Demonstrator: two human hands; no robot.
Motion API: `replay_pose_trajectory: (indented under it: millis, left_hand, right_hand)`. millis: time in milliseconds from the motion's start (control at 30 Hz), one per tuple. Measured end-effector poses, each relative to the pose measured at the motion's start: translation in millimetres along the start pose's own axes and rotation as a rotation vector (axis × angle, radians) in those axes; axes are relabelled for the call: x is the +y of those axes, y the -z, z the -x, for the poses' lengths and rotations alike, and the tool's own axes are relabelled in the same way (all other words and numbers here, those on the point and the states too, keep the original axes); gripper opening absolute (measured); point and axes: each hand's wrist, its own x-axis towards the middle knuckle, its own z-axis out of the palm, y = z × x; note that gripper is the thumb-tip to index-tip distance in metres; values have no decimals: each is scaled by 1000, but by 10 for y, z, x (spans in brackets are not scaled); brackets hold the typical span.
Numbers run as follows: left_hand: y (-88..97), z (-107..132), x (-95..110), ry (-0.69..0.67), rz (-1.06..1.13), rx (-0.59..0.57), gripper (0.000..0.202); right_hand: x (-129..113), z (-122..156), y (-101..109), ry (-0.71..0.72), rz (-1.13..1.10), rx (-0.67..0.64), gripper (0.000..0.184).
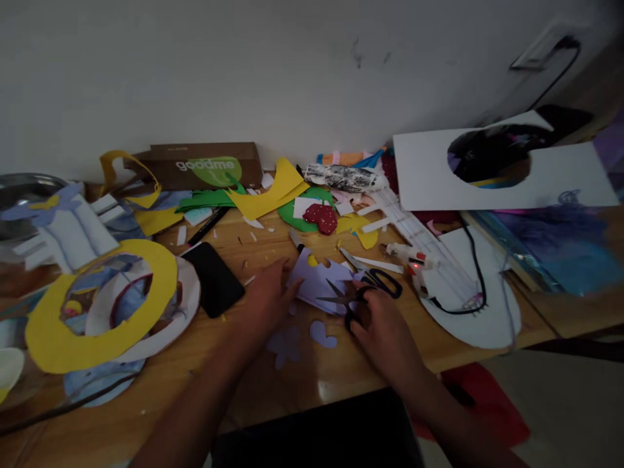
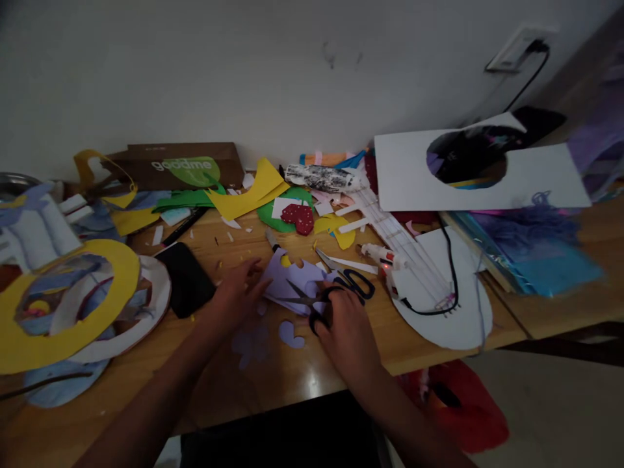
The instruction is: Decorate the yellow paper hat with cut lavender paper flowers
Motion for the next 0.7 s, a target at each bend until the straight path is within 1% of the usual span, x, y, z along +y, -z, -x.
replay_pose_trajectory:
  millis: [100,133,200,267,333,400,433,467,500,533,600,633,667,700]
  left_hand:
    - [-80,-270,44,32,86,-51,53]
    - [-83,-322,62,39,123,-71,52]
    - [-42,-362,101,47,202,-104,41]
    - [53,-326,129,58,280,-118,30]
    - [173,-245,132,72,348,-111,28]
    - [284,-154,110,76,400,-101,29]
    - [330,-113,95,73,420,-96,28]
    - [368,-78,81,69,437,-90,27]
    - [400,-49,70,66,453,-84,26]
    - [428,-26,64,65,467,-76,25]
    - [479,10,70,76,494,-64,24]
    - [504,26,79,92,514,-53,24]
    - [529,43,90,115,541,-35,25]
    - [554,62,100,142,571,-8,26]
  right_hand:
    - [-5,25,-72,-68,-184,-1,31]
    - [-10,34,-79,-100,-241,18,30]
    - [-24,47,-60,-160,-328,100,30]
    - [-40,39,-3,-208,-410,223,34]
    - [-58,-3,76,-259,-523,321,40]
    - [-82,-89,164,-309,-637,369,43]
    - [-101,-147,209,-330,-670,356,42]
    - [-126,-212,252,-341,-690,302,39]
    - [-159,-280,290,-340,-709,212,35]
    - [-198,-349,321,-330,-731,89,30]
    - [-289,-472,350,-290,-796,-202,20]
    - [-336,-523,348,-270,-825,-322,17]
    - [-382,-564,339,-262,-846,-391,14]
    - [-424,-595,325,-264,-857,-431,13]
